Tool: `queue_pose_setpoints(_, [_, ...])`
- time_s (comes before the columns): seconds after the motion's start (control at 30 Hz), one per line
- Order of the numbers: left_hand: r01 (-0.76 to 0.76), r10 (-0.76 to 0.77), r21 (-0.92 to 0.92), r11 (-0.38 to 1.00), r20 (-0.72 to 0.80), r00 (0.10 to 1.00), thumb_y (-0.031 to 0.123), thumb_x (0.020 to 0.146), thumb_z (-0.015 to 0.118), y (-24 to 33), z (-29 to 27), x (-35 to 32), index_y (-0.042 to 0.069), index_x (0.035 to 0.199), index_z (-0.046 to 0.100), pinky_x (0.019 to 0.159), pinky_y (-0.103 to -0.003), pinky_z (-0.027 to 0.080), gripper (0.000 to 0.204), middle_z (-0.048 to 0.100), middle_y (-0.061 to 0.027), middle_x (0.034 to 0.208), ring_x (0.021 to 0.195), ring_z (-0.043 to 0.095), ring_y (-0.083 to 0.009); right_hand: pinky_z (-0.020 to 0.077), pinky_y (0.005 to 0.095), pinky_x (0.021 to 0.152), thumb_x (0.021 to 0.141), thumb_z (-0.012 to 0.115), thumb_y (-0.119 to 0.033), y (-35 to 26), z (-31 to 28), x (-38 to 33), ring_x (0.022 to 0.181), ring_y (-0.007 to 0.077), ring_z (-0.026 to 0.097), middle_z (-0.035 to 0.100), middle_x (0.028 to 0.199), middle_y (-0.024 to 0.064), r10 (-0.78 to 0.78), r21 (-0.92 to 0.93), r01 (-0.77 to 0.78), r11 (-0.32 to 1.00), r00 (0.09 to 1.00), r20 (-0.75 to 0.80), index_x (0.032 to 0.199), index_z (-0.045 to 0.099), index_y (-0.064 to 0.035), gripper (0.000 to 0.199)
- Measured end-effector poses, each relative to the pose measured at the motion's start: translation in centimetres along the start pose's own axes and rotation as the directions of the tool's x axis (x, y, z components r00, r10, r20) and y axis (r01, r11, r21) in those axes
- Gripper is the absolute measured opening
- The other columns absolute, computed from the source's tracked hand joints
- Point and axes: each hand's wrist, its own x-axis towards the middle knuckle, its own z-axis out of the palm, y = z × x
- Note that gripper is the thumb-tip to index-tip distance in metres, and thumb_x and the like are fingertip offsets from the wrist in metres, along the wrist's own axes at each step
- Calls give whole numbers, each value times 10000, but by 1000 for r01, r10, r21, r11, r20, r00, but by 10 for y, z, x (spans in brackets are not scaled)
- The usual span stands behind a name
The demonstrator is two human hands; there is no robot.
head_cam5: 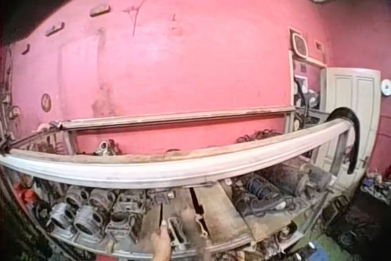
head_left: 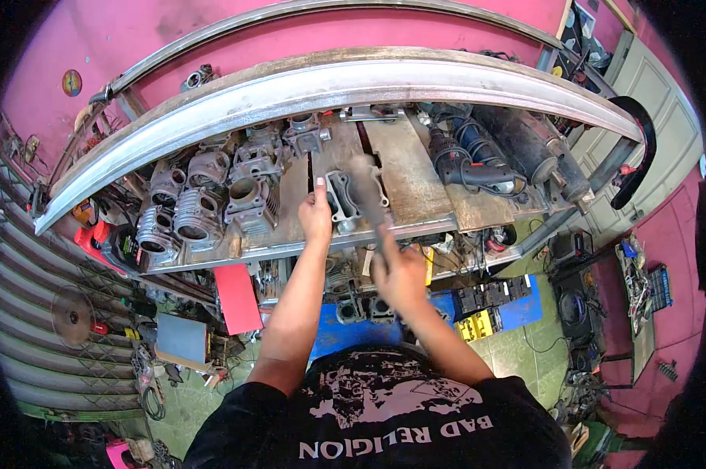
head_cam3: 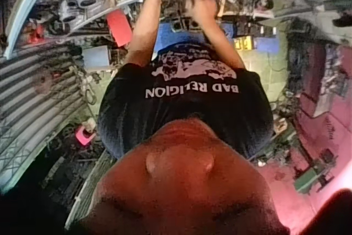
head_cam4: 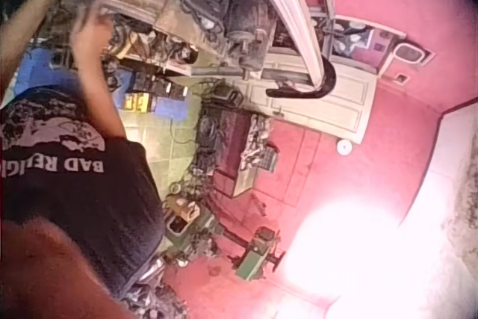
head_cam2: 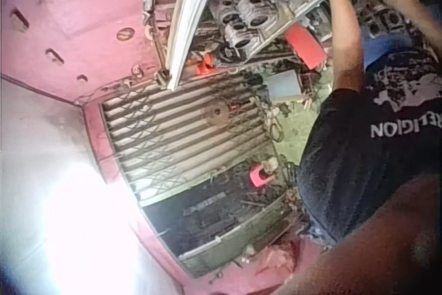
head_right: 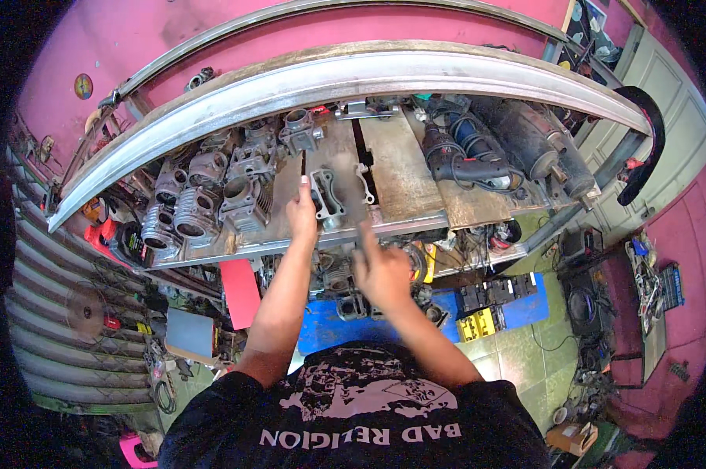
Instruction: The person files the edges and surfaces of several metal engine parts using a metal file. They pick up each part from a blue workbench, file it, and place it back down. The process is repeated for multiple similar components in a workshop setting.
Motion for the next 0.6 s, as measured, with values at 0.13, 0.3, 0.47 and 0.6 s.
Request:
queue_pose_setpoints(0.13, [-29,29,-21,999,-25,999,656,985,618,-18,2,8,-50,724,656,663,-430,439,755,601,-90,662,676,532,-211,526,458,644,885,754,-184,7,5,-16,562,342,631,649,638,152,-78,-8,78,997,997,5,1556,453,-30,751])
queue_pose_setpoints(0.3, [-9,11,-98,995,14,1000,560,991,670,-8,4,1,-33,684,620,608,-399,403,670,532,-78,603,629,486,-175,552,477,650,899,758,-191,18,-41,-20,603,353,641,652,676,157,180,-39,-176,984,969,170,1573,497,-163,723])
queue_pose_setpoints(0.47, [-192,192,-174,966,-15,981,498,985,702,-42,-1,12,-32,754,644,588,-373,388,581,524,-43,611,629,462,-143,536,480,640,937,738,-309,22,-125,45,638,362,674,654,648,148,-240,-143,318,937,885,398,1458,625,-225,540])
queue_pose_setpoints(0.6, [-397,409,-192,897,27,912,457,939,760,-29,6,-1,-35,908,693,604,-356,405,498,558,-40,685,645,482,-139,546,470,660,959,688,-348,10,-110,95,656,347,699,683,672,118,-282,-336,560,758,744,605,1404,652,-158,485])
